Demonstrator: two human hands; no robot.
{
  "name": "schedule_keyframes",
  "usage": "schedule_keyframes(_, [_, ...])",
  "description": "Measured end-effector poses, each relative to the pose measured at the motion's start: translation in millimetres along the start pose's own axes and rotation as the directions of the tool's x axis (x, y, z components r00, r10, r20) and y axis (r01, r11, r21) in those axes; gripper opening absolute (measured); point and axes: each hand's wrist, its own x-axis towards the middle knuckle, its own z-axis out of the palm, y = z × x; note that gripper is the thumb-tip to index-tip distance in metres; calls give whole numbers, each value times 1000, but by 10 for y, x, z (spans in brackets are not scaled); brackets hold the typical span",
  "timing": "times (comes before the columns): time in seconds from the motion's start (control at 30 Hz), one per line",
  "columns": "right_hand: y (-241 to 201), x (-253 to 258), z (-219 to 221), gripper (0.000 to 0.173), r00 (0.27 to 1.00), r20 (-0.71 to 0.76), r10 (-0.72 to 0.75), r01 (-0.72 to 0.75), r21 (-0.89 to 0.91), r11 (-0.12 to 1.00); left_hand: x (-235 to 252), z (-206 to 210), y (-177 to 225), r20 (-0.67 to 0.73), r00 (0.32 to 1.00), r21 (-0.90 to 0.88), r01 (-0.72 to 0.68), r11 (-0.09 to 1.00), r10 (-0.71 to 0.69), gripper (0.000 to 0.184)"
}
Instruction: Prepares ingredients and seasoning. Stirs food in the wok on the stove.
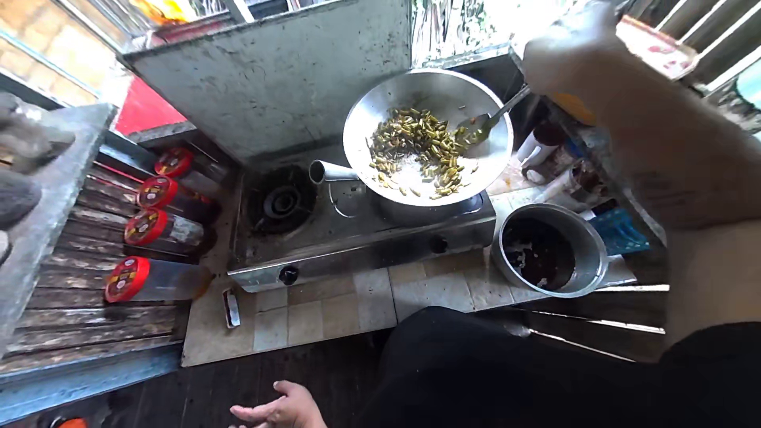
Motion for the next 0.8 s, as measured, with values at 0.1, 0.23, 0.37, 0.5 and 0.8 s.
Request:
schedule_keyframes(0.1, [-194, 150, 162, 25, 1000, 17, 10, -13, 149, 989, 1, -38, -38, -18, 1000, 8, 22, 1000, -22, 78])
schedule_keyframes(0.23, [-402, 570, 403, 27, 993, -72, -98, 116, 322, 940, 21, -38, -85, -52, 999, 20, -10, 1000, 11, 77])
schedule_keyframes(0.37, [-307, 624, 392, 35, 877, -365, -314, 411, 230, 882, -13, -74, -111, -44, 999, 24, 9, 1000, -8, 75])
schedule_keyframes(0.5, [-116, 751, 172, 35, 898, -372, -234, 314, 172, 934, -19, -63, -146, -23, 999, 8, 32, 999, -32, 75])
schedule_keyframes(0.8, [-731, 240, 208, 25, 705, -390, -593, 556, -216, 803, 105, 176, -38, -44, 996, -67, -87, 994, 84, 76])
